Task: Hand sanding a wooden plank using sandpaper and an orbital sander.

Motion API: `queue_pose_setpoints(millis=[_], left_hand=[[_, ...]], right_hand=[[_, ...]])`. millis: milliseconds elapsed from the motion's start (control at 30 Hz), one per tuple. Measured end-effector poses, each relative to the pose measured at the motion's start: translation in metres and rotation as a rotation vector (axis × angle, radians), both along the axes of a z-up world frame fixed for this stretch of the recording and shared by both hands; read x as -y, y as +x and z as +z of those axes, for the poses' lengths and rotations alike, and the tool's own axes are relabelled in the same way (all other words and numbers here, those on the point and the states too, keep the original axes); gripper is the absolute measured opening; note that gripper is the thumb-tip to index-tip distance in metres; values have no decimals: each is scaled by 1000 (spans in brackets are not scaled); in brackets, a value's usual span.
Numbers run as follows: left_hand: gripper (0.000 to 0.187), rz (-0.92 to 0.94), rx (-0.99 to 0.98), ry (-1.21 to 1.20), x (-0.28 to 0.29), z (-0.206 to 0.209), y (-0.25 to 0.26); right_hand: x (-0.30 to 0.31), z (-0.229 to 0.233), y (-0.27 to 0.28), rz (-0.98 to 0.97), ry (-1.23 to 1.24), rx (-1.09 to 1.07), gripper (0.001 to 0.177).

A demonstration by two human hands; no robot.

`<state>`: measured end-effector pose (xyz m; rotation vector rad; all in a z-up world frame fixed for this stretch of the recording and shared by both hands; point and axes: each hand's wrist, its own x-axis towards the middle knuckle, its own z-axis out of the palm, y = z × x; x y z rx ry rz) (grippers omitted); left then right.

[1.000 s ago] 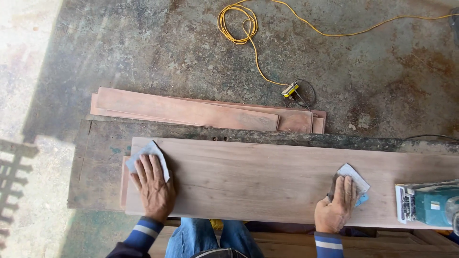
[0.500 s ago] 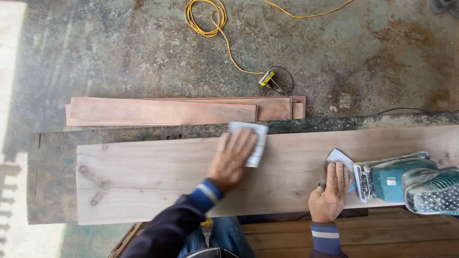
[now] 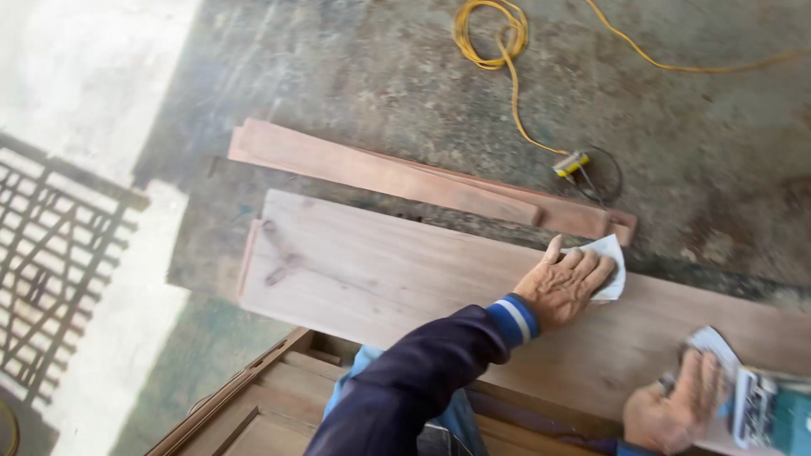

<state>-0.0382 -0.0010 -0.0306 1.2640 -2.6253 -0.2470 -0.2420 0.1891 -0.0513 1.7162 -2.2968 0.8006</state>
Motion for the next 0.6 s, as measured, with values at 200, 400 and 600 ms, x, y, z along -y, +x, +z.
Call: queue_pose_setpoints(millis=[200, 400, 600], left_hand=[[65, -63, 244, -23, 33, -27, 235], [68, 226, 362, 168, 47, 1, 393], [89, 415, 98, 232, -4, -3, 228]], right_hand=[[-7, -45, -25, -92, 141, -275, 38], [-2, -32, -24, -125, 212, -297, 41], [8, 6, 7, -38, 70, -131, 48]])
